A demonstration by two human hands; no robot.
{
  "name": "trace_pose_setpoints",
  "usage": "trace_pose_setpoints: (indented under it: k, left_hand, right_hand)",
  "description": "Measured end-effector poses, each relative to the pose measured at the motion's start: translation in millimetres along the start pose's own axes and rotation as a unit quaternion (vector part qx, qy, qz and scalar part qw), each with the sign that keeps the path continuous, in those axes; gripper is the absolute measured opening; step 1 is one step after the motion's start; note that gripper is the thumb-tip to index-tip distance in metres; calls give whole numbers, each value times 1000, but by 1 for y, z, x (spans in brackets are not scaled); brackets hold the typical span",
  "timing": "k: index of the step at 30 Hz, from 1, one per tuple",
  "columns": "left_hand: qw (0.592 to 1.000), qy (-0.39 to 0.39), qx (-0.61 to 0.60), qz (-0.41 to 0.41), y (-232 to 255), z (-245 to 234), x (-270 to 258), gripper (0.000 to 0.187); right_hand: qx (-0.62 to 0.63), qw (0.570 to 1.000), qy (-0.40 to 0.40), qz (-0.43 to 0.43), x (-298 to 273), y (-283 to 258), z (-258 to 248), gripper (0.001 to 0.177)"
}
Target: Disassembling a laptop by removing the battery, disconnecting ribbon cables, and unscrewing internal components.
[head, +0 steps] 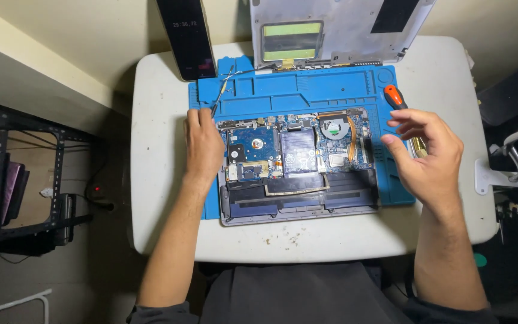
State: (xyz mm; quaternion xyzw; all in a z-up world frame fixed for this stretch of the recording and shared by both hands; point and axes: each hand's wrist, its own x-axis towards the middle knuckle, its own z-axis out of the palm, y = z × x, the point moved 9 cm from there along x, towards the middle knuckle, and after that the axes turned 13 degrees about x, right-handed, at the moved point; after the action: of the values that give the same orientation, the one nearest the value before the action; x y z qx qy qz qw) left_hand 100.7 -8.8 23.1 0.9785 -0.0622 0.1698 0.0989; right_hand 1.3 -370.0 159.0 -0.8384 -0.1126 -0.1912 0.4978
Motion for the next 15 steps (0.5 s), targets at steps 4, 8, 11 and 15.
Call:
trace_pose_setpoints:
  k: [4, 8, 11, 15]
  left_hand:
    - [1000, 16, -10, 9, 4, 3, 7, 12]
    - [999, 11, -32, 4, 5, 2, 12, 14]
    - [999, -1, -43, -9, 2, -5, 14, 14]
    - [995, -54, -61, -53, -7, -18, 11, 17]
  right_hand:
    - [-2, 1000, 5, 5, -8, -1, -7, 26]
    - [-8, 1000, 9, 13, -13, 1, -11, 26]
    - [-10, 1000, 6, 15, -14, 0, -10, 27]
    - [-8, 1000, -4, 21, -14, -2, -8, 27]
